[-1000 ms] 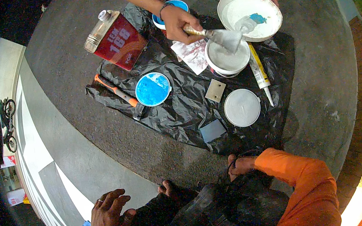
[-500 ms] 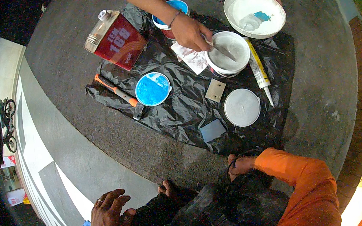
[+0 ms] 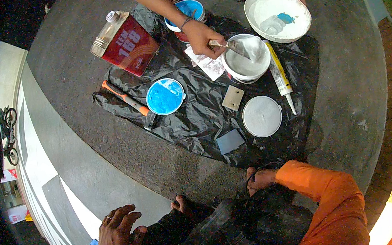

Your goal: The person scoops white powder from a bucket into a plate and mixes it with blue paint using a putty knife. The person then stirs a bucket of blue paint with a wooden stick and pours the mixture into a smaller container.

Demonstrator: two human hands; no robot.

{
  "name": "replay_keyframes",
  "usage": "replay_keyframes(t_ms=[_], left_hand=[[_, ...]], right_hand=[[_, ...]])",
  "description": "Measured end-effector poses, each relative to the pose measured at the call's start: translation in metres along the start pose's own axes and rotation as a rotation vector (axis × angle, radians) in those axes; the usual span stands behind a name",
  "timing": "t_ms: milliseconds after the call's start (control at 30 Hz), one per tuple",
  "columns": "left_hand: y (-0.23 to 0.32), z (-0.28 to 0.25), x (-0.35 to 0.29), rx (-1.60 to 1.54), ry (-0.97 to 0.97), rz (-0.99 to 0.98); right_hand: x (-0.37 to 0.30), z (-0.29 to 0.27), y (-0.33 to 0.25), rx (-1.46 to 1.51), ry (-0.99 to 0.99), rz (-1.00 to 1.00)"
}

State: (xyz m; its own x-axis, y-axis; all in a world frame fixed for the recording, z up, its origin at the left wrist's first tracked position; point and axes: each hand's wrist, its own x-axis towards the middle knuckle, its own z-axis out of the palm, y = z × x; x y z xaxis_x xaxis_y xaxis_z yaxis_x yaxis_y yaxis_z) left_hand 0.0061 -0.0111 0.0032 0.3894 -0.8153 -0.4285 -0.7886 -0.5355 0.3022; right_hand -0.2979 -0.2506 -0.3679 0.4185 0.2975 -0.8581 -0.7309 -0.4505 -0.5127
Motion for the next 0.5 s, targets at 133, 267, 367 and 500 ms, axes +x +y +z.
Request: replay_keyframes(t_ms=[133,267,367,500], left_hand=[[0.0,0.002,0.0,-0.001,-0.003,-0.006],[0.0,0.002,-0.001,0.008,0.008,0.003],[-0.001,0.003,-0.002,0.01,0.013,0.01],[-0.001,0.002,-0.001,0.004,0.01,0.011]], right_hand=[[0.003,-0.001,0.004,-0.001,-0.019,-0.056],[-0.008,-0.005,-0.008,-0.015,-0.011,0.001],[-0.018,-0.01,-0.024,-0.044,0.015,0.05],[-0.011,-0.006,-0.015,-0.06,0.014,0.1]])
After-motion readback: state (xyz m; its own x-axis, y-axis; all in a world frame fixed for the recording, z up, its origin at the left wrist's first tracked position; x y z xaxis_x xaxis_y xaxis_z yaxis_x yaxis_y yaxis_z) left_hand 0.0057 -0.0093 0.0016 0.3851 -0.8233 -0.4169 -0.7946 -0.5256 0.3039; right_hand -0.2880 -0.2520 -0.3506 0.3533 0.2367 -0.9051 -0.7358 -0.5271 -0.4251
